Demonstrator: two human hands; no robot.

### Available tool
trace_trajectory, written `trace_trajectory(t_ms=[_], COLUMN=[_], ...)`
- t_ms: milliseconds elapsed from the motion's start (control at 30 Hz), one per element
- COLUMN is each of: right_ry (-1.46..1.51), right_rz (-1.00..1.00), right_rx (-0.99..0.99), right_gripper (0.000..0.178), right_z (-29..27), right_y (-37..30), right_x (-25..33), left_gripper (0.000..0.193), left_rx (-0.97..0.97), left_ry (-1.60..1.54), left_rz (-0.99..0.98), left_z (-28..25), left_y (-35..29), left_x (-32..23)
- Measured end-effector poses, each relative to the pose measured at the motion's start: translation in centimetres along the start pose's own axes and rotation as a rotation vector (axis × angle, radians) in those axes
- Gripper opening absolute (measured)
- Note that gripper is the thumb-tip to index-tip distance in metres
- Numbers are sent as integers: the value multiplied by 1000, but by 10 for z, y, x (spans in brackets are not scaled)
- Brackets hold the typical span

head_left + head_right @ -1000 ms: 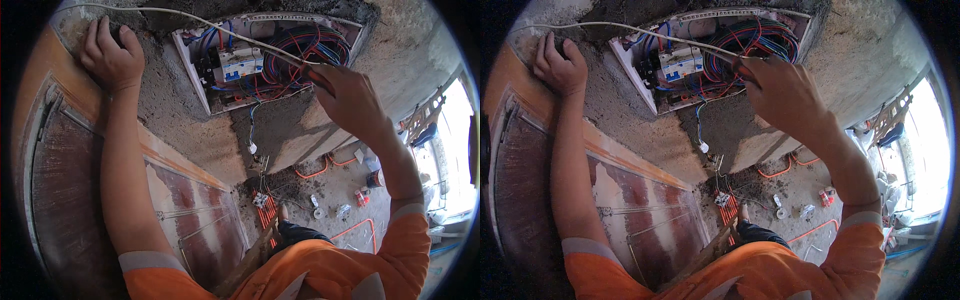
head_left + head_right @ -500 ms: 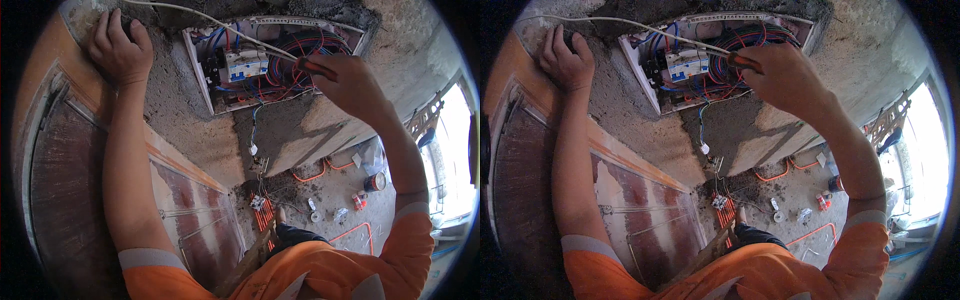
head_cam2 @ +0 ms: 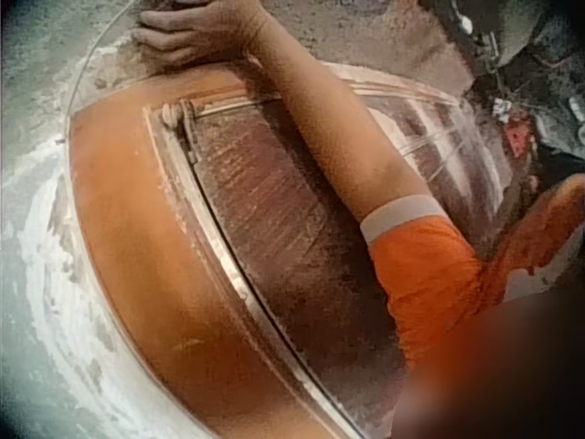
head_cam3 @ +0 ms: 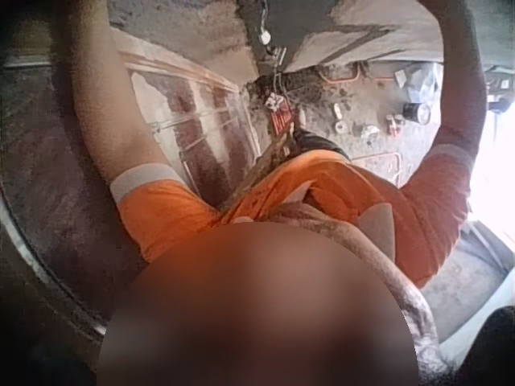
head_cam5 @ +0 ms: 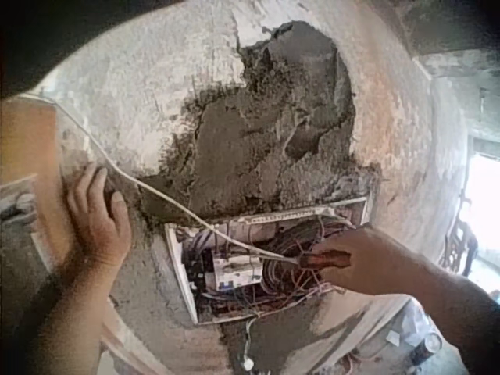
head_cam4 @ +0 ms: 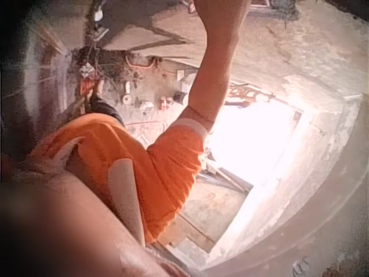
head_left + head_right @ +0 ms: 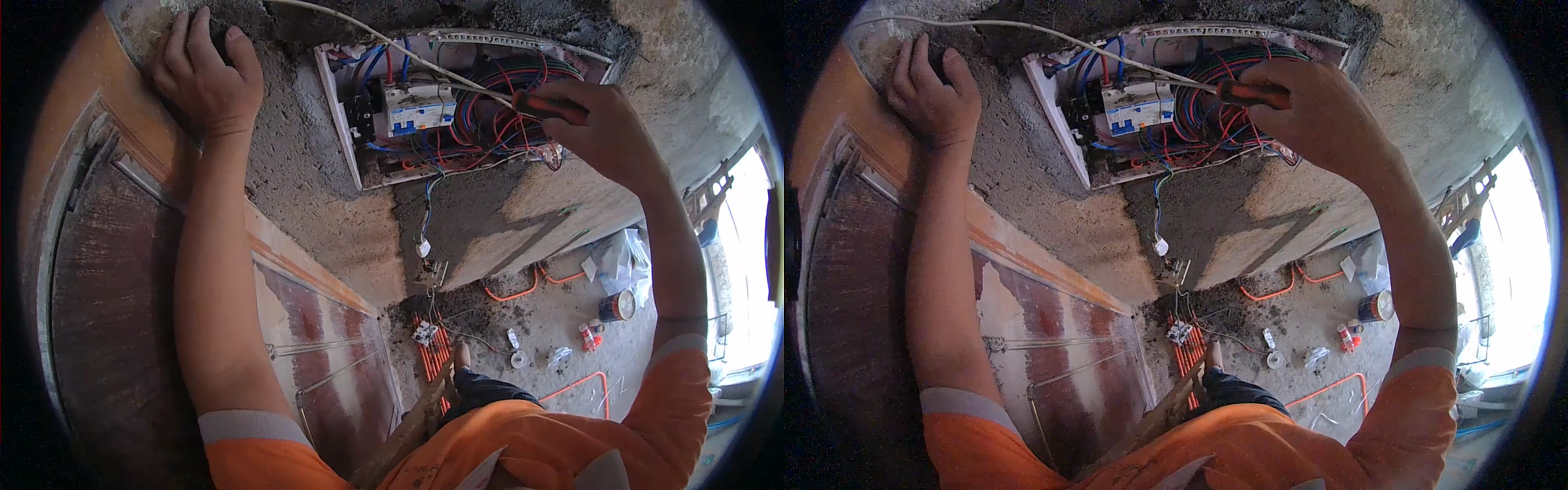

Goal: Wiring and securing components inside an electrical circuit breaker box using a screwdriver.

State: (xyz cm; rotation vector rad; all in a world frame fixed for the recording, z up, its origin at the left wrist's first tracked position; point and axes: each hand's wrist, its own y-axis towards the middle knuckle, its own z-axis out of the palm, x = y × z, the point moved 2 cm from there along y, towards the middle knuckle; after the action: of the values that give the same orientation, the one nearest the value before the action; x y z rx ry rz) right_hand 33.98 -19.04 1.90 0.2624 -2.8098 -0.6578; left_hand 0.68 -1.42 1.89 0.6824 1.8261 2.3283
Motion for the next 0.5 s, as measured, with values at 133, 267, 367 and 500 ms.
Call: trace_trajectory(t_ms=[133, 267, 367, 500], right_ry=[-72, -141, 249, 95], right_rz=[-72, -182, -117, -69], right_rx=[7, 54, 154, -80], right_gripper=[27, 27, 28, 28], right_z=[15, 9, -4, -1], right_y=[18, 8, -16, -18], right_x=[1, 20, 18, 7], left_gripper=[37, 36, 36, 36], left_rx=[-15, -50, -24, -49], left_ry=[-5, -21, 8, 1], left_rz=[-2, 30, 32, 22], left_z=[4, 4, 1, 6], left_y=[2, 1, -1, -2], left_x=[-3, 3, 3, 3])
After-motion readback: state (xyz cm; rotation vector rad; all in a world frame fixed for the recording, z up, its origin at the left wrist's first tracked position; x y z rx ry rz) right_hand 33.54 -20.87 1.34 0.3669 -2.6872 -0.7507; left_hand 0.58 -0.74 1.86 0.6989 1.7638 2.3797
